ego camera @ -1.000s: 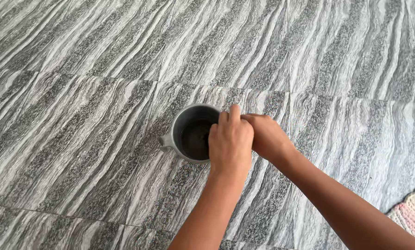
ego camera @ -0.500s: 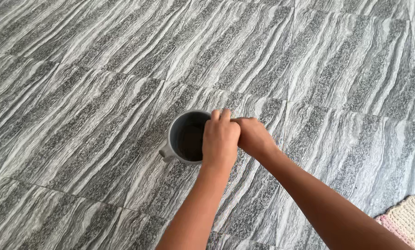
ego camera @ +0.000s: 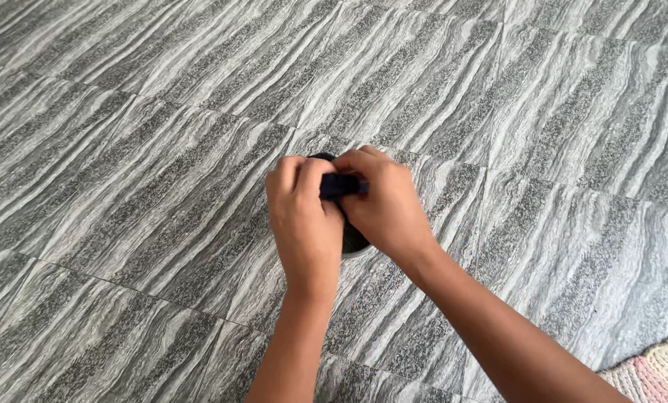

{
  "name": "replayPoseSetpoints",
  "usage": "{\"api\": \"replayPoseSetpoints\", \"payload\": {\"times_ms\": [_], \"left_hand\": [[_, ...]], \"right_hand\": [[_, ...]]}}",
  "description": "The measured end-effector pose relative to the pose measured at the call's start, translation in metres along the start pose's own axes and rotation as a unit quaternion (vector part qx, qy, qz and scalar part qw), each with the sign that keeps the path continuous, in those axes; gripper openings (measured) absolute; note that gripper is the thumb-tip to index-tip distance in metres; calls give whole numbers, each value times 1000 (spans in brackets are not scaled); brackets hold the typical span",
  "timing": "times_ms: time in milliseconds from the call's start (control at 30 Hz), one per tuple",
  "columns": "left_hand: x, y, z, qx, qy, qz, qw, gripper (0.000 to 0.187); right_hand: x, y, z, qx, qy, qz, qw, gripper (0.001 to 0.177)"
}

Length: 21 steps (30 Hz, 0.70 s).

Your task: The person wipes a gray marble-patterned tiled floor with a black cloth. They dip the cloth into a metal cup containing a dark liquid, wring it out, and continue wiping the floor surface.

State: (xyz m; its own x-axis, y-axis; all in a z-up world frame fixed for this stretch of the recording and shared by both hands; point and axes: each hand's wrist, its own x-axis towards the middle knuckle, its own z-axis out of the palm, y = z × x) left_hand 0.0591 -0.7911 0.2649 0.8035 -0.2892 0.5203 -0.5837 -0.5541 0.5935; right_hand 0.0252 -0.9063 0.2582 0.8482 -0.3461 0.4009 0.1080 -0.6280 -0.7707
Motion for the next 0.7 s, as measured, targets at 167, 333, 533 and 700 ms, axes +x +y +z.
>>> {"api": "replayPoseSetpoints", "payload": {"times_ms": [167,333,533,700], "left_hand": [[-11,-36,29,95,-110,-16,989,25],[-21,-70,72,177,-274,-4,945,10],[-5,-88,96,273,-372,-46,886,5],[-9,-95,108,310,-390,-31,866,6]], "right_hand": [[-11,48,34,-61,-157,27,985,39],[-15,111,69,-276,-313,72,906,8],[-8,146,104,-353,-320,125,870,10],[-6,174,116,-332,-355,167,858,13]]}}
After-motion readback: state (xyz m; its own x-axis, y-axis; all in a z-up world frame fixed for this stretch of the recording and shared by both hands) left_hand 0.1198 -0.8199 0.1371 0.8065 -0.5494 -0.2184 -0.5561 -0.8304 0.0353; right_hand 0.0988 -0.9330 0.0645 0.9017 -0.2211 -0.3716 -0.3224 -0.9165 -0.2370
